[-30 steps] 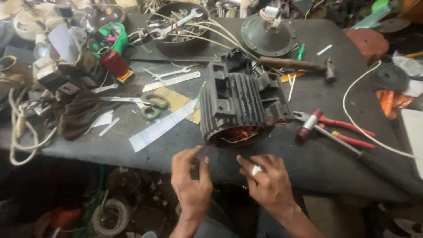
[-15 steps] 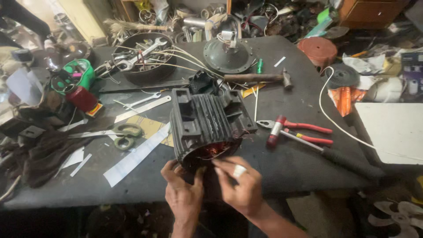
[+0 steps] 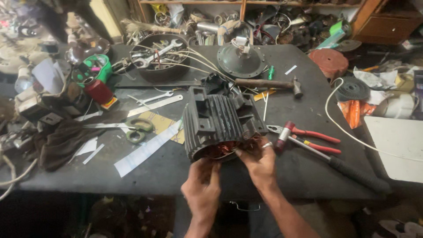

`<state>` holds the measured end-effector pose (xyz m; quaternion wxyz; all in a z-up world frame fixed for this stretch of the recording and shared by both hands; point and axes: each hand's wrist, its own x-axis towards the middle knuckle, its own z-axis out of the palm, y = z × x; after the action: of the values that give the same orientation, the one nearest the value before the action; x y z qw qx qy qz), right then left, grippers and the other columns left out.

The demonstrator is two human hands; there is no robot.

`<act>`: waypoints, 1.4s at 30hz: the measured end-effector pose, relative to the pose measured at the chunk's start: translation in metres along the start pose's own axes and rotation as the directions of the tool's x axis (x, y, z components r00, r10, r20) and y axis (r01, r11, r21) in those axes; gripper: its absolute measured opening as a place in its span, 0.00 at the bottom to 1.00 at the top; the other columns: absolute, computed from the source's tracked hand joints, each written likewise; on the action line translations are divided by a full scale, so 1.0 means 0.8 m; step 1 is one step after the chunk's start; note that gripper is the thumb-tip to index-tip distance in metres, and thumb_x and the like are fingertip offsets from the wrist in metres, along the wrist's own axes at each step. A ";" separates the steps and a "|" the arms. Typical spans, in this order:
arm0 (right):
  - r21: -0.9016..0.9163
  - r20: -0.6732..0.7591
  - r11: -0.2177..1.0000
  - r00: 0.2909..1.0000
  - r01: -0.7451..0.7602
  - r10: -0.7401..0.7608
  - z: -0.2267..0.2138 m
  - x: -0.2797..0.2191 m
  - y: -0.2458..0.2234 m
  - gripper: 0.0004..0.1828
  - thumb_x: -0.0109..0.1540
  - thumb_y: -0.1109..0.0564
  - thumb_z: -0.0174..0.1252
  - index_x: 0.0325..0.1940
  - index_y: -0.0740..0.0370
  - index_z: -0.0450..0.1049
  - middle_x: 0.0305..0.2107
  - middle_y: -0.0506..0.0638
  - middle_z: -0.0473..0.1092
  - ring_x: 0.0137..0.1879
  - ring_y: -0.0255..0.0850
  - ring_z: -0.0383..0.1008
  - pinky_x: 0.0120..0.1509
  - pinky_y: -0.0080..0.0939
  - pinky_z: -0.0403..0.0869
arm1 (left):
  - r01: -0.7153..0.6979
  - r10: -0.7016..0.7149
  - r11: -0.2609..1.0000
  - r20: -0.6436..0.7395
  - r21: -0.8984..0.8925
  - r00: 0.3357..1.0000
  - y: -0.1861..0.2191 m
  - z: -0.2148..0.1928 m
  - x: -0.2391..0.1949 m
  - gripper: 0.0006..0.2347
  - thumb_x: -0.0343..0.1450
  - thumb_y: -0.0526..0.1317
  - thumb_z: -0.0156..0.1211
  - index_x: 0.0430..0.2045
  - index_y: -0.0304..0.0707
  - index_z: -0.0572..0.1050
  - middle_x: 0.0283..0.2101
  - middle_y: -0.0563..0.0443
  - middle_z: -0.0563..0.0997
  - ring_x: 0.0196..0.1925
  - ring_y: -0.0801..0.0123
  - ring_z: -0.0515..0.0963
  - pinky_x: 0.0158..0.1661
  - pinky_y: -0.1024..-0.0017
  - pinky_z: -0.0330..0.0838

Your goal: The person works on an electrical motor stator on a cluttered workbench. They use a rubber mallet to tap the copper windings and a screwdriver to adjust internal components. The person repeatedly repositions the stator and uses tools to manipulate the windings.

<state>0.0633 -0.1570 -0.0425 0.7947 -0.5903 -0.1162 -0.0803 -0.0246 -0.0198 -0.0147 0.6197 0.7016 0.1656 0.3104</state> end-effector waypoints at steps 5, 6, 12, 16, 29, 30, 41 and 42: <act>-0.595 -0.085 0.751 0.906 0.287 -0.414 0.018 -0.023 -0.056 0.24 0.57 0.64 0.70 0.55 0.67 0.70 0.42 0.53 0.75 0.45 0.41 0.79 0.52 0.40 0.78 | -0.142 0.125 0.981 0.127 0.134 0.984 0.011 0.027 0.031 0.10 0.67 0.32 0.65 0.41 0.30 0.79 0.38 0.39 0.87 0.39 0.58 0.89 0.39 0.67 0.80; -0.667 -0.034 0.667 0.881 0.332 -0.473 0.022 -0.026 -0.065 0.27 0.55 0.63 0.71 0.57 0.68 0.70 0.40 0.54 0.75 0.43 0.42 0.79 0.49 0.41 0.77 | -0.121 0.092 0.977 0.162 0.177 0.983 0.013 0.029 0.032 0.09 0.67 0.32 0.65 0.39 0.31 0.80 0.37 0.39 0.88 0.38 0.56 0.88 0.38 0.66 0.79; -0.737 0.181 0.377 0.701 0.561 -0.690 0.053 -0.017 -0.090 0.18 0.57 0.65 0.71 0.49 0.62 0.75 0.39 0.55 0.75 0.44 0.48 0.79 0.49 0.44 0.77 | -0.242 0.226 0.962 0.128 0.129 0.966 0.020 -0.015 0.014 0.09 0.66 0.33 0.68 0.38 0.32 0.81 0.35 0.41 0.87 0.34 0.60 0.89 0.36 0.66 0.81; -0.692 0.176 0.440 0.725 0.573 -0.666 0.056 -0.025 -0.080 0.16 0.59 0.66 0.71 0.49 0.64 0.77 0.37 0.52 0.76 0.41 0.45 0.80 0.47 0.41 0.79 | -0.292 0.303 0.935 -0.022 0.201 0.953 0.019 -0.057 0.013 0.11 0.66 0.32 0.67 0.41 0.35 0.80 0.40 0.45 0.84 0.37 0.62 0.87 0.37 0.69 0.81; -0.657 0.366 0.354 0.693 0.665 -0.621 0.056 -0.039 -0.099 0.08 0.52 0.67 0.63 0.35 0.64 0.78 0.34 0.53 0.75 0.38 0.48 0.76 0.43 0.44 0.74 | -0.843 0.864 0.314 0.235 0.438 0.444 0.039 -0.038 0.071 0.10 0.67 0.40 0.73 0.39 0.63 0.84 0.66 0.46 0.59 0.73 0.48 0.57 0.70 0.49 0.56; -0.681 0.298 0.364 0.694 0.636 -0.655 0.051 -0.045 -0.110 0.08 0.52 0.67 0.61 0.36 0.64 0.76 0.36 0.53 0.73 0.39 0.50 0.75 0.46 0.45 0.74 | -0.853 0.878 0.277 0.245 0.441 0.412 0.033 -0.042 0.072 0.09 0.68 0.40 0.72 0.38 0.63 0.84 0.66 0.46 0.60 0.74 0.49 0.57 0.70 0.49 0.56; -0.696 0.468 0.216 0.661 0.685 -0.587 0.067 -0.040 -0.057 0.10 0.56 0.69 0.65 0.42 0.65 0.82 0.39 0.56 0.76 0.44 0.50 0.80 0.48 0.45 0.79 | -0.756 0.721 0.555 0.252 0.348 0.645 0.008 -0.047 0.063 0.15 0.64 0.35 0.69 0.44 0.51 0.84 0.70 0.32 0.62 0.71 0.42 0.64 0.66 0.49 0.61; -0.686 0.486 0.224 0.665 0.692 -0.567 0.066 -0.037 -0.047 0.11 0.56 0.69 0.64 0.42 0.65 0.81 0.40 0.57 0.77 0.45 0.51 0.80 0.50 0.46 0.79 | -0.753 0.714 0.589 0.248 0.292 0.655 0.006 -0.061 0.055 0.15 0.64 0.34 0.69 0.45 0.50 0.84 0.69 0.32 0.63 0.70 0.42 0.65 0.65 0.51 0.64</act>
<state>0.0202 -0.1175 -0.0013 0.2995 -0.7953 -0.3433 -0.3999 -0.0240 0.0440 0.0024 0.2999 0.8255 -0.1159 0.4638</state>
